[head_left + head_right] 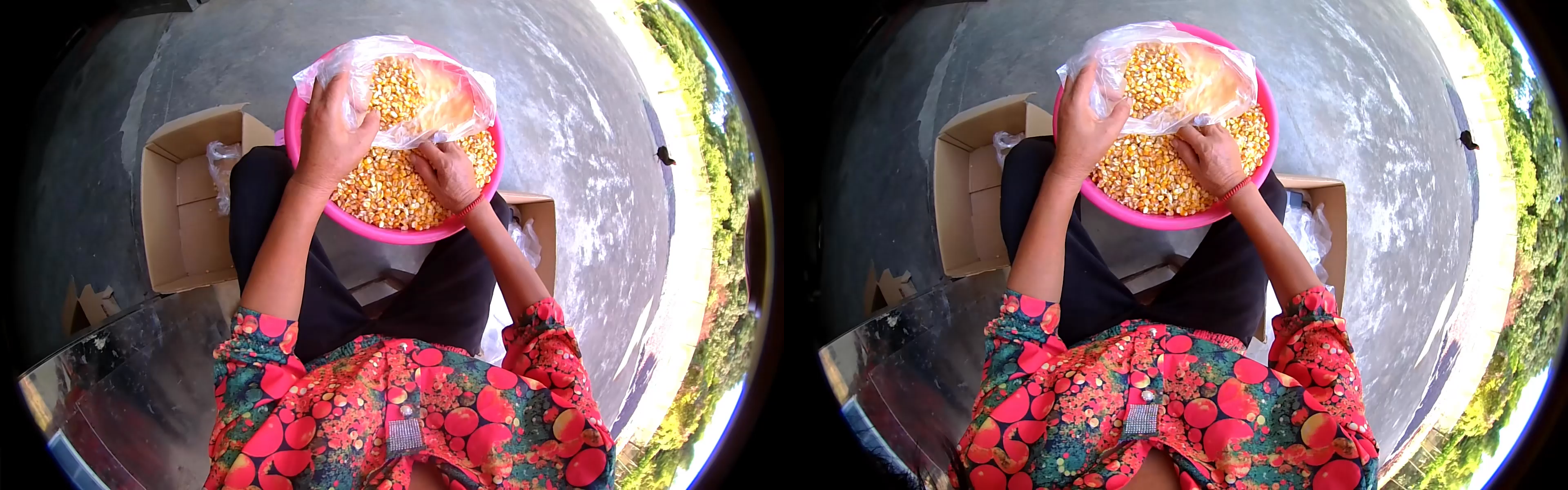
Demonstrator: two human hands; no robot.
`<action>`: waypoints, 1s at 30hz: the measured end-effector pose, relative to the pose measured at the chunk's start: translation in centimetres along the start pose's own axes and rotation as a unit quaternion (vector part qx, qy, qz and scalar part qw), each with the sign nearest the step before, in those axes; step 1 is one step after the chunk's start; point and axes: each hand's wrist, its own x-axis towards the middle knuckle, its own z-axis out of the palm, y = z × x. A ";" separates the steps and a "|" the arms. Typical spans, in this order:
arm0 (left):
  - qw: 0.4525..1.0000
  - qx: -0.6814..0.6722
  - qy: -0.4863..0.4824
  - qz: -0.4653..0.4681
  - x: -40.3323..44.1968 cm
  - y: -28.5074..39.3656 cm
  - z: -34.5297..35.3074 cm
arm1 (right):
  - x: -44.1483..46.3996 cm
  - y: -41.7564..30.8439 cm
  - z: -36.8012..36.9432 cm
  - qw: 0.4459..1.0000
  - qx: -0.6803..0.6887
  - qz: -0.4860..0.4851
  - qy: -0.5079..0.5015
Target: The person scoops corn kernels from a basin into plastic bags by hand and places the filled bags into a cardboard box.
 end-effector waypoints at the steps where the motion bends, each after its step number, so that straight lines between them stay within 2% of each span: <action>1: 1.000 0.000 0.000 0.000 0.0 0.0 0.0 | 0.1 -0.1 -0.1 1.000 0.017 0.010 -0.020; 8: 0.998 0.043 0.040 0.038 0.2 -0.3 0.0 | 1.6 1.3 0.8 0.993 0.091 -0.045 0.058; 10: 0.996 0.062 0.058 0.043 0.2 -0.7 0.1 | 1.9 1.0 0.2 0.971 0.229 -0.013 0.063; 11: 0.995 0.064 0.058 0.039 0.2 -0.9 0.1 | 1.9 0.9 -0.6 0.971 0.228 -0.013 0.063; 12: 0.995 0.067 0.060 0.036 0.2 -0.9 0.2 | 2.2 0.3 -2.3 0.917 0.376 0.127 -0.027; 13: 0.995 0.066 0.061 0.036 0.2 -0.9 0.1 | 2.4 -0.4 -3.8 0.815 0.505 0.260 -0.115; 15: 0.995 0.080 0.058 0.028 0.2 -0.7 0.1 | 3.0 -0.9 -5.4 0.738 0.617 0.258 -0.098; 17: 0.994 0.084 0.058 0.027 0.2 -0.4 0.1 | 4.2 -1.0 -6.2 0.693 0.675 0.243 -0.074; 21: 0.997 0.066 0.044 0.014 0.1 0.0 0.1 | 8.2 -2.2 -5.9 0.693 0.679 0.244 0.002; 23: 0.997 0.067 0.042 0.011 0.1 0.1 0.1 | 10.4 -2.4 -4.3 0.694 0.670 0.246 0.091; 25: 0.997 0.069 0.041 0.007 0.1 0.0 0.0 | 12.2 -1.3 -1.8 0.724 0.651 0.210 0.089; 27: 0.997 0.058 0.045 0.019 0.2 -0.1 -0.2 | 12.7 -1.6 -1.4 0.805 0.571 0.149 0.065; 28: 0.997 0.059 0.045 0.017 0.1 -0.2 -0.3 | 12.5 -1.8 -1.5 0.804 0.572 0.149 0.063; 30: 0.997 0.062 0.050 0.017 0.3 -0.2 -0.3 | 11.7 -2.0 -2.3 0.871 0.470 0.128 0.056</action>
